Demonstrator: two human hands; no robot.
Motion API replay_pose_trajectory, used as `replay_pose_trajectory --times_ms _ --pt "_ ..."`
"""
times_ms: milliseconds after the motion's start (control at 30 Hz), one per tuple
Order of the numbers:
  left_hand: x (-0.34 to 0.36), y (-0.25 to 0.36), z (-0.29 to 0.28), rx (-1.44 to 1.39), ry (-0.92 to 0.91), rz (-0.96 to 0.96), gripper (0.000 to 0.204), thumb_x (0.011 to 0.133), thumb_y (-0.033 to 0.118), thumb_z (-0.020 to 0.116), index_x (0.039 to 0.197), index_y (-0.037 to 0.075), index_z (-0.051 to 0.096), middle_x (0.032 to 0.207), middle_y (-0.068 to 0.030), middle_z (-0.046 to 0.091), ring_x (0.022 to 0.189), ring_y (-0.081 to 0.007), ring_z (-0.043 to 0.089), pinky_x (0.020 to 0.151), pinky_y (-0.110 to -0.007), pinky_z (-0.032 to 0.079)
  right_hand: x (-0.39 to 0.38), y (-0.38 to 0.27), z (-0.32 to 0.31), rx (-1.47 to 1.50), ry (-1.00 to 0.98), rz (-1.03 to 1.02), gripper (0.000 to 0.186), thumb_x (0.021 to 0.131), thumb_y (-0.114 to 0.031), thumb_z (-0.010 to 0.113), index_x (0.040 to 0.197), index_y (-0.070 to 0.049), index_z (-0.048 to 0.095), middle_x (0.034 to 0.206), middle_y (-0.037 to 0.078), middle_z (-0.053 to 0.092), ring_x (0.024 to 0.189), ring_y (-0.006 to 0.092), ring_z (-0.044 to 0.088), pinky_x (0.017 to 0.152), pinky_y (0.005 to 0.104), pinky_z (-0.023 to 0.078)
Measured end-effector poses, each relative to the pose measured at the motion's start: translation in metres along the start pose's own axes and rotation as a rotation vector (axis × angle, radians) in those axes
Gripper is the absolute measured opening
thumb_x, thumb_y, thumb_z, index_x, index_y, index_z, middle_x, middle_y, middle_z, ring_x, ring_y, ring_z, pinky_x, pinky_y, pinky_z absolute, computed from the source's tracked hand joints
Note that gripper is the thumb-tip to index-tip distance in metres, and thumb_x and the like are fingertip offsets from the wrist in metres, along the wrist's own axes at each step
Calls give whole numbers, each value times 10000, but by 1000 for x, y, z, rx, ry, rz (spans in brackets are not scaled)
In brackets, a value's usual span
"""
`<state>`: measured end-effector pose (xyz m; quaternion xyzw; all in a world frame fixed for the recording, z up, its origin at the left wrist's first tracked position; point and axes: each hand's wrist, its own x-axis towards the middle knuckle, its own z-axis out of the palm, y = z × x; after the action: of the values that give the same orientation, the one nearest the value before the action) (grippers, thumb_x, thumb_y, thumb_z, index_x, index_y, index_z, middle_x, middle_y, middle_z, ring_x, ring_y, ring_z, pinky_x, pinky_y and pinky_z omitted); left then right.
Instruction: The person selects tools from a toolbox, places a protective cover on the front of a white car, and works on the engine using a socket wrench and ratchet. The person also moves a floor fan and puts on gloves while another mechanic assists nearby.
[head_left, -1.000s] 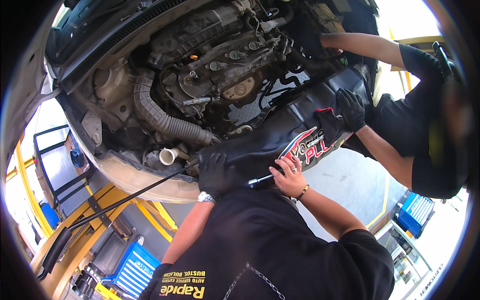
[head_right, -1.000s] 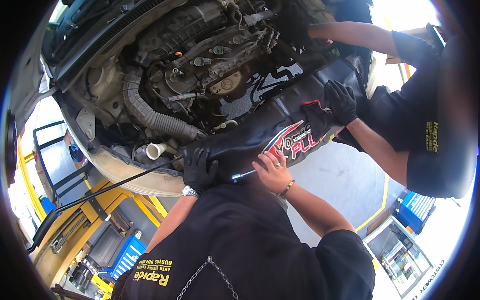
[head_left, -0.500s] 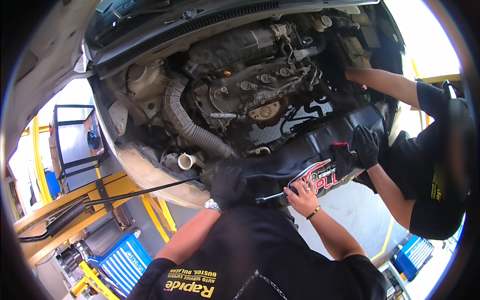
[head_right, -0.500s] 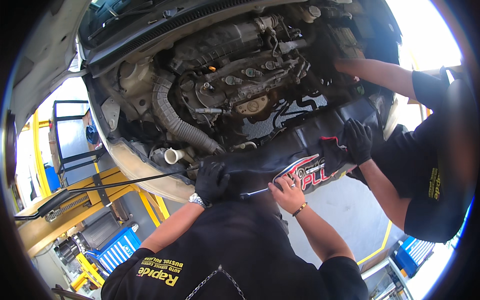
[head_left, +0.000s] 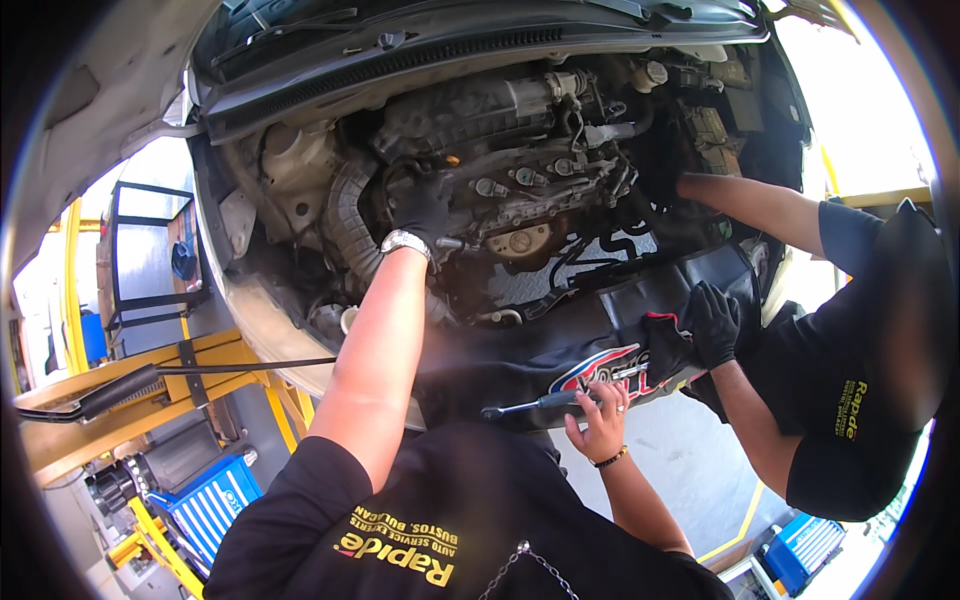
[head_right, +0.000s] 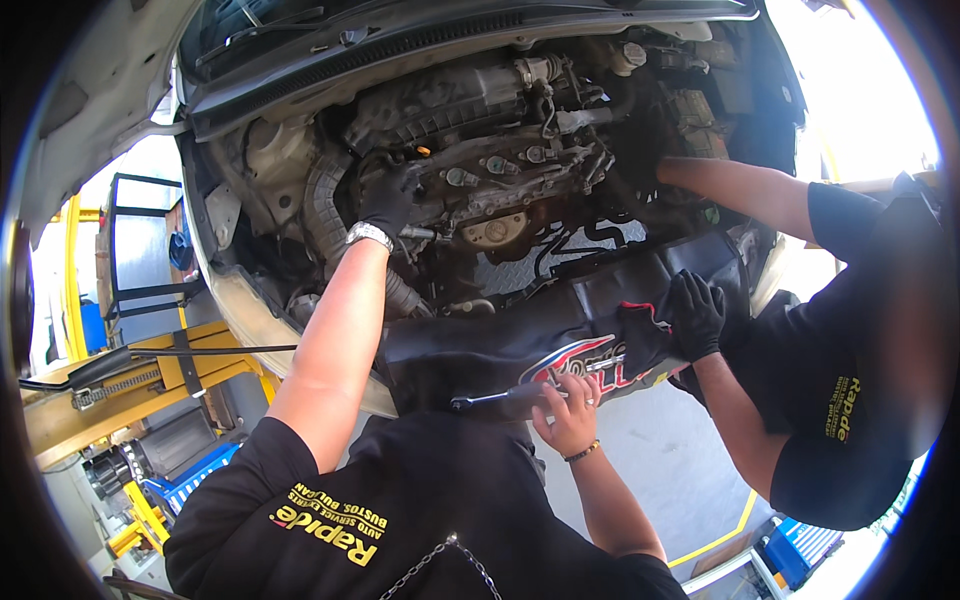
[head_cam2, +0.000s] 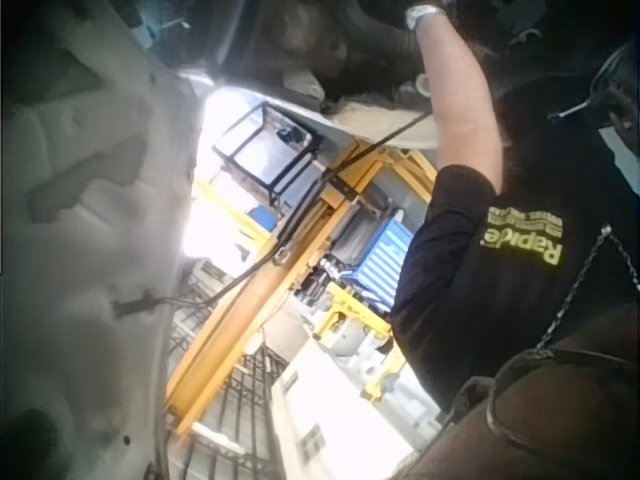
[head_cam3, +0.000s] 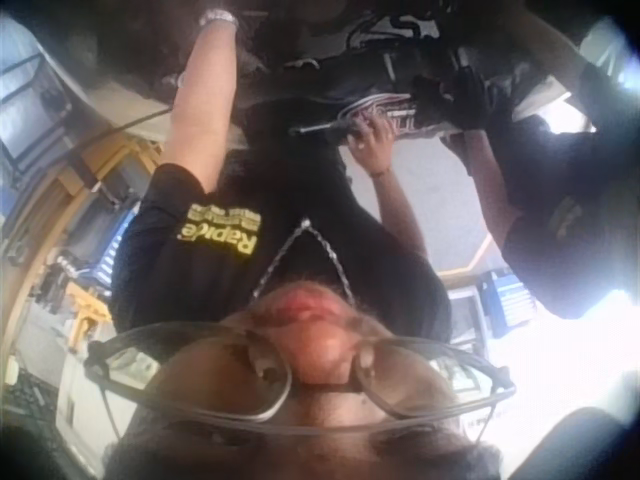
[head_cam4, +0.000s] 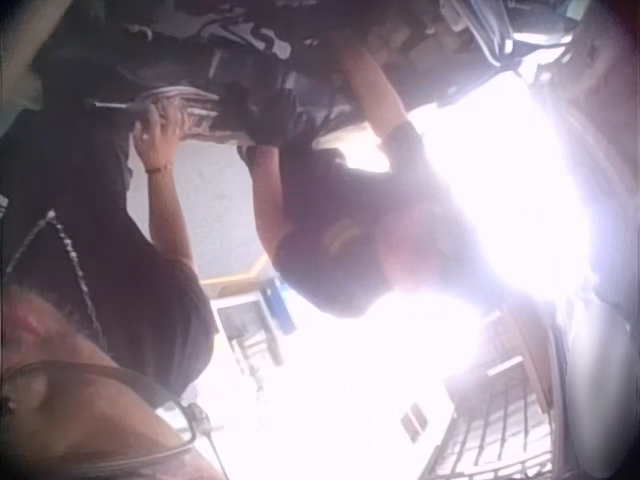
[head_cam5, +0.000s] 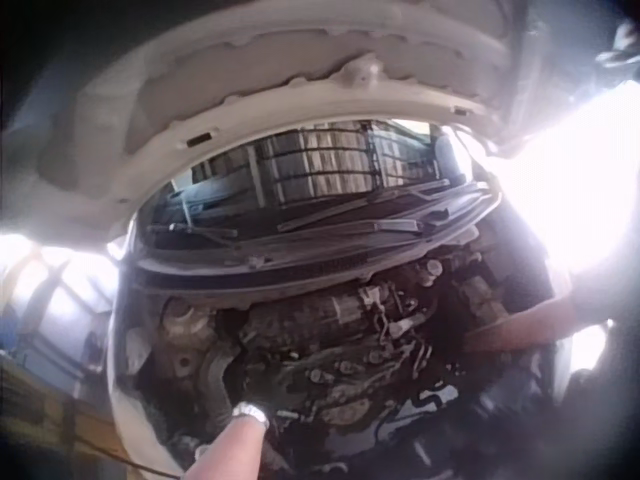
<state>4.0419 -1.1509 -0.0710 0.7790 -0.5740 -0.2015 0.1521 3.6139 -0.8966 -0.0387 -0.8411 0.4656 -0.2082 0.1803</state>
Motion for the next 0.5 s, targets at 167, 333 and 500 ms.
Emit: replay_pose_trajectory --times_ms 167,333,500 --pt "4 -19 3 125 74 -97 449 1030 457 514 1336 138 591 1137 -251 709 1055 -464 677 890 -576 519 -4 -1 -1 22 15 55 455 748 -229 779 1175 -121 665 1267 125 569 1209 332 550 1093 562 360" --pt "1 -16 5 -12 279 -34 384 960 425 632 1078 65 694 900 -224 735 891 -437 702 805 -543 533 0 -1 5 50 25 57 442 737 -226 784 1152 -116 679 1273 122 579 1197 331 560 1078 566 373" --pt "-1 5 -2 235 181 282 488 813 413 751 1211 137 701 957 -196 750 925 -345 734 849 -456 570 12 -6 -10 61 18 83 435 747 -245 795 1150 -123 688 1275 104 589 1192 344 573 1084 569 375"
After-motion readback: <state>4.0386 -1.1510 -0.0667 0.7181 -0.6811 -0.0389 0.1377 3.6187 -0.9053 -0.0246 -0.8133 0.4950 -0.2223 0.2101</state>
